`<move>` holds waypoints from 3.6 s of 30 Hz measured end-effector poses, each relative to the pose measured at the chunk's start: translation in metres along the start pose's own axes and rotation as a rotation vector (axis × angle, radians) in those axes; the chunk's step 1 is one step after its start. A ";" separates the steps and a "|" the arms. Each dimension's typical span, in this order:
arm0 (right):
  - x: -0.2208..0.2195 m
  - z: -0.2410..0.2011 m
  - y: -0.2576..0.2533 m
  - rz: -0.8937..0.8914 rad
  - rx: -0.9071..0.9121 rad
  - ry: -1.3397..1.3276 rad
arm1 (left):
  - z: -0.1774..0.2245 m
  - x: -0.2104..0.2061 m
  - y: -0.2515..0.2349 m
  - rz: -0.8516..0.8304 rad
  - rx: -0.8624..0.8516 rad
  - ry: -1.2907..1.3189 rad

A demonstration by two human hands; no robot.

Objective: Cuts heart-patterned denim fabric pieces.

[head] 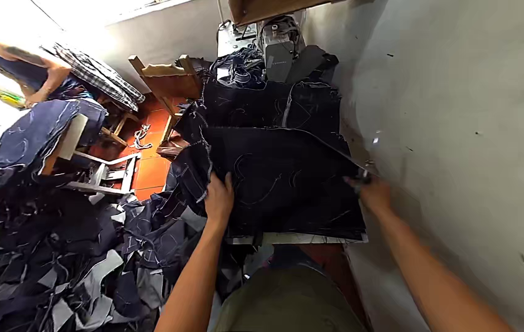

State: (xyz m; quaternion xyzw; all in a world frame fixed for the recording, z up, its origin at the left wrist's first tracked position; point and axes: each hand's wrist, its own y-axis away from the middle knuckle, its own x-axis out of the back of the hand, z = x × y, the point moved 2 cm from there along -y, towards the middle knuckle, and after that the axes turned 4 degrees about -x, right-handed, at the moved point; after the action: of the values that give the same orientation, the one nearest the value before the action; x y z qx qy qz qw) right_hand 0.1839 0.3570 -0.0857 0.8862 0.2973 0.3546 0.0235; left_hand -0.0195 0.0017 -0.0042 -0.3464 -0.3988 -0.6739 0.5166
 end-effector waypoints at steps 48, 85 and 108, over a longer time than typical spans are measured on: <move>-0.084 -0.134 0.104 -1.688 0.296 0.671 | -0.179 -0.007 0.149 0.143 -0.109 0.671; -0.132 -0.213 0.260 -1.148 1.258 -0.255 | -0.195 0.103 0.248 -0.178 -0.190 1.349; -0.019 -0.246 0.264 -0.842 0.691 -0.459 | -0.125 0.200 0.264 0.134 -0.708 0.994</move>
State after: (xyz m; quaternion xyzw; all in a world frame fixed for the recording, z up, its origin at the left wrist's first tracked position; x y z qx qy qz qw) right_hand 0.1501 0.0876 0.1529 0.7022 0.7091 -0.0035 -0.0643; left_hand 0.1853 -0.2337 0.1640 -0.1656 0.1608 -0.8124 0.5355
